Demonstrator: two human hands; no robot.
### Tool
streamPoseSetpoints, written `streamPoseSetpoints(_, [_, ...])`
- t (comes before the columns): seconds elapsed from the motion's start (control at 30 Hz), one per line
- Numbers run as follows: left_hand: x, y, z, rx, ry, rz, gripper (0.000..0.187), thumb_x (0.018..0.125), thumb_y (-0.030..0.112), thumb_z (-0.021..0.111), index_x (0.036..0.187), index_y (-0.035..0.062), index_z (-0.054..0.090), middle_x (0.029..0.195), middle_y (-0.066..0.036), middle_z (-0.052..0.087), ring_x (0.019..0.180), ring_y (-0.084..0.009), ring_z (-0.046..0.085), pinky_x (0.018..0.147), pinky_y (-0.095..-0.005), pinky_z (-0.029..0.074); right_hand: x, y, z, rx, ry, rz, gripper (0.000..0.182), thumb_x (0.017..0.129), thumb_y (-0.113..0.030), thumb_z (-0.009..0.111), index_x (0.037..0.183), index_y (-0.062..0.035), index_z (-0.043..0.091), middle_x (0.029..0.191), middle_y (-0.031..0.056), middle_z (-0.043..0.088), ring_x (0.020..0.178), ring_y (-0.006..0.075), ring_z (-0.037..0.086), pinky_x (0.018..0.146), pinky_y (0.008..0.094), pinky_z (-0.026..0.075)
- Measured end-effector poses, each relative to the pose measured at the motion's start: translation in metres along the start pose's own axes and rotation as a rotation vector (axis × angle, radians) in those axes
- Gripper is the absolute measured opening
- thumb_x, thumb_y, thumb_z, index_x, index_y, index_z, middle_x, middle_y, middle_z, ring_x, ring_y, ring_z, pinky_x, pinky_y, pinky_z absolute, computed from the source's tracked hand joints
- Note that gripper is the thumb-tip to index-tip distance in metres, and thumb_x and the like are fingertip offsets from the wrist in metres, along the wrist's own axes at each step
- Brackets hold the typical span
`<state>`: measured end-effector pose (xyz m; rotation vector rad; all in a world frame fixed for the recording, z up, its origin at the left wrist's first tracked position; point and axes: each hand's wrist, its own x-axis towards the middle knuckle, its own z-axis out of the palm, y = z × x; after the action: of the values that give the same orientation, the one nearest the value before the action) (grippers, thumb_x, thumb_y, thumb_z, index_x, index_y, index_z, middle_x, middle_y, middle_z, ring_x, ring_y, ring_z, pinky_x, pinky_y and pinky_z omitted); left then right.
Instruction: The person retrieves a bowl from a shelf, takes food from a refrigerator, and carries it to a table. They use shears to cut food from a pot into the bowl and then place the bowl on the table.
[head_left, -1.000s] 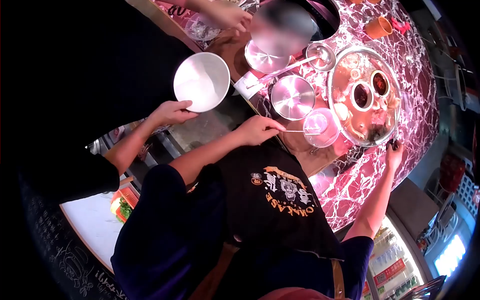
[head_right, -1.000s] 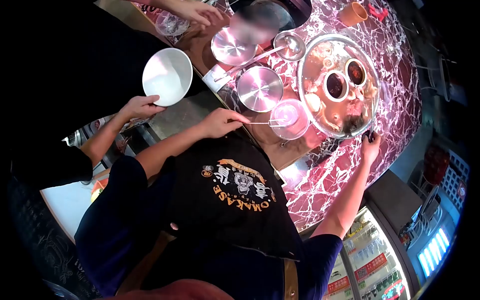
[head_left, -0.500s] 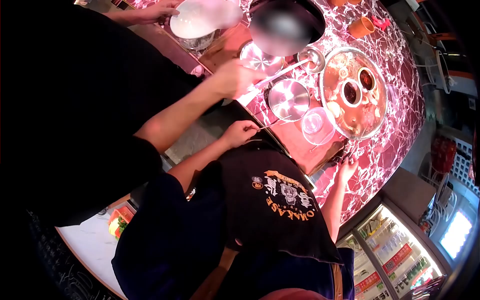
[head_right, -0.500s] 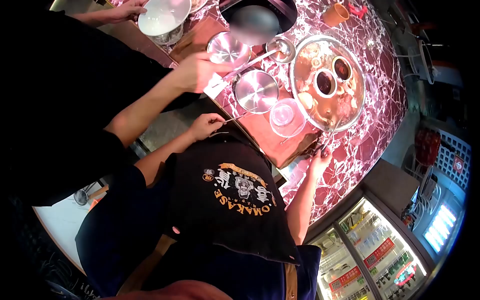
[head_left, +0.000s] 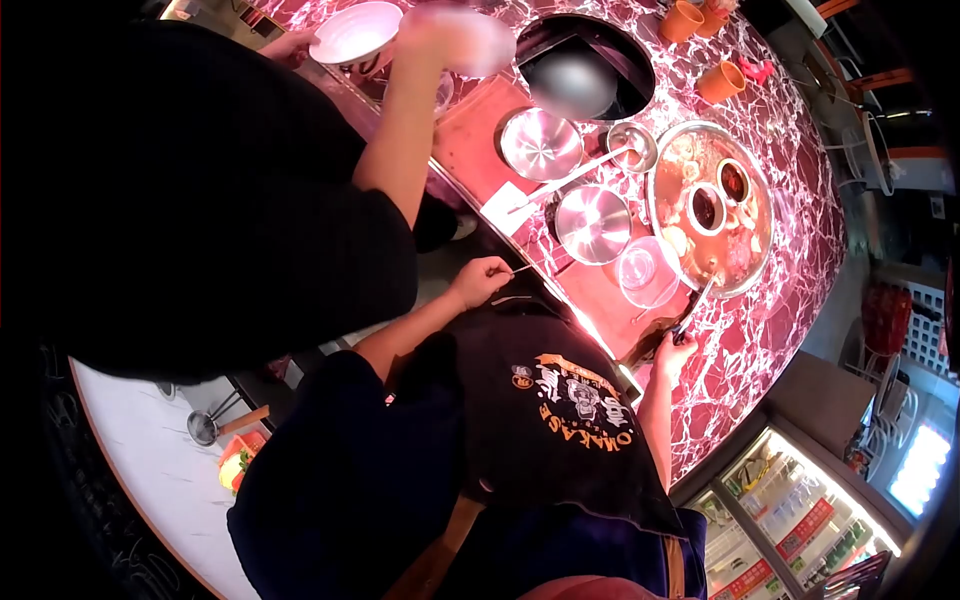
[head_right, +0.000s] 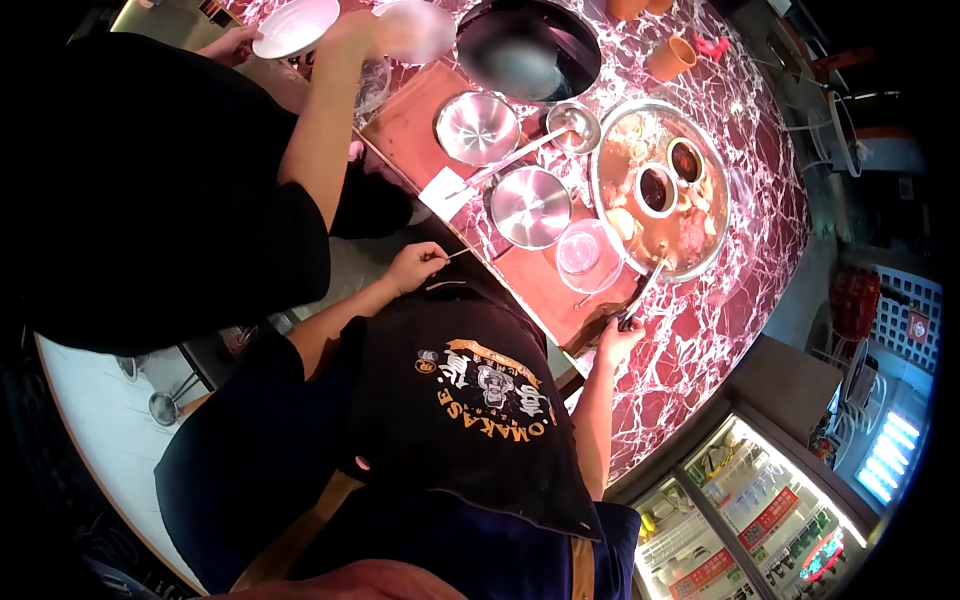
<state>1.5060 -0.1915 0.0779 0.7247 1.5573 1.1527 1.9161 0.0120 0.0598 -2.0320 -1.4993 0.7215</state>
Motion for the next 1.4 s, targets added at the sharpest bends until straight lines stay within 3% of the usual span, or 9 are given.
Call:
streamPoseSetpoints(0.13, [0.000, -0.002, -0.004, -0.014, 0.059, 0.015, 0.012, 0.091, 0.011, 0.063, 0.095, 0.0007, 0.067, 0.074, 0.001, 0.062, 0.064, -0.0053, 0.054, 0.057, -0.0215, 0.043, -0.002, -0.015, -0.006, -0.043, -0.004, 0.044, 0.043, 0.086, -0.005, 0.067, 0.121, 0.0014, 0.043, 0.108, 0.0153, 0.059, 0.096, 0.0224, 0.062, 0.088, 0.0334, 0.049])
streamPoseSetpoints(0.33, [-0.003, -0.002, -0.011, -0.058, 0.140, 0.010, 0.012, 0.091, 0.013, 0.064, 0.094, 0.0018, 0.067, 0.071, 0.002, 0.060, 0.061, -0.0049, 0.053, 0.055, -0.0212, 0.042, -0.006, -0.038, -0.009, 0.229, -0.137, 0.240, 0.044, 0.086, -0.008, 0.071, 0.120, -0.0018, 0.043, 0.099, 0.0112, 0.061, 0.079, 0.0190, 0.062, 0.072, 0.0304, 0.052])
streamPoseSetpoints(0.4, [-0.005, 0.003, -0.011, -0.054, 0.149, 0.000, 0.012, 0.091, 0.014, 0.064, 0.094, 0.0023, 0.067, 0.071, 0.002, 0.060, 0.061, -0.0047, 0.053, 0.055, -0.0210, 0.042, -0.004, -0.027, 0.000, 0.209, -0.148, 0.226, 0.045, 0.085, -0.009, 0.073, 0.118, -0.0013, 0.043, 0.099, 0.0107, 0.060, 0.080, 0.0184, 0.061, 0.074, 0.0305, 0.052])
streamPoseSetpoints(0.47, [-0.004, 0.005, -0.010, -0.051, 0.157, -0.011, 0.012, 0.092, 0.015, 0.064, 0.093, 0.0028, 0.067, 0.070, 0.002, 0.060, 0.061, -0.0046, 0.053, 0.054, -0.0208, 0.041, -0.005, -0.017, 0.010, 0.145, -0.041, 0.020, 0.047, 0.084, -0.009, 0.074, 0.118, -0.0009, 0.043, 0.100, 0.0103, 0.060, 0.083, 0.0173, 0.060, 0.076, 0.0301, 0.051])
streamPoseSetpoints(0.7, [0.000, 0.000, -0.004, -0.093, 0.153, 0.040, 0.011, 0.093, 0.014, 0.063, 0.093, 0.0036, 0.067, 0.069, 0.003, 0.058, 0.060, -0.0041, 0.052, 0.053, -0.0203, 0.041, -0.005, -0.006, 0.017, -0.019, 0.067, -0.075, 0.042, 0.086, -0.017, 0.071, 0.116, -0.0004, 0.046, 0.105, 0.0172, 0.060, 0.093, 0.0288, 0.063, 0.088, 0.0385, 0.049])
streamPoseSetpoints(0.97, [0.001, -0.002, -0.003, -0.107, 0.146, 0.037, 0.010, 0.092, 0.013, 0.064, 0.093, 0.0039, 0.067, 0.069, 0.002, 0.058, 0.059, -0.0042, 0.051, 0.051, -0.0198, 0.039, -0.010, -0.014, 0.014, -0.091, 0.065, -0.084, 0.043, 0.087, -0.022, 0.070, 0.117, -0.0002, 0.047, 0.109, 0.0210, 0.061, 0.097, 0.0329, 0.064, 0.088, 0.0413, 0.050])
streamPoseSetpoints(1.4, [0.006, 0.000, -0.003, -0.092, 0.114, 0.030, 0.010, 0.092, 0.013, 0.063, 0.093, 0.0038, 0.067, 0.068, 0.002, 0.057, 0.058, -0.0046, 0.050, 0.051, -0.0199, 0.038, -0.016, -0.028, 0.012, -0.086, 0.069, -0.036, 0.043, 0.087, -0.020, 0.070, 0.119, -0.0018, 0.047, 0.110, 0.0201, 0.062, 0.099, 0.0335, 0.064, 0.090, 0.0422, 0.049])
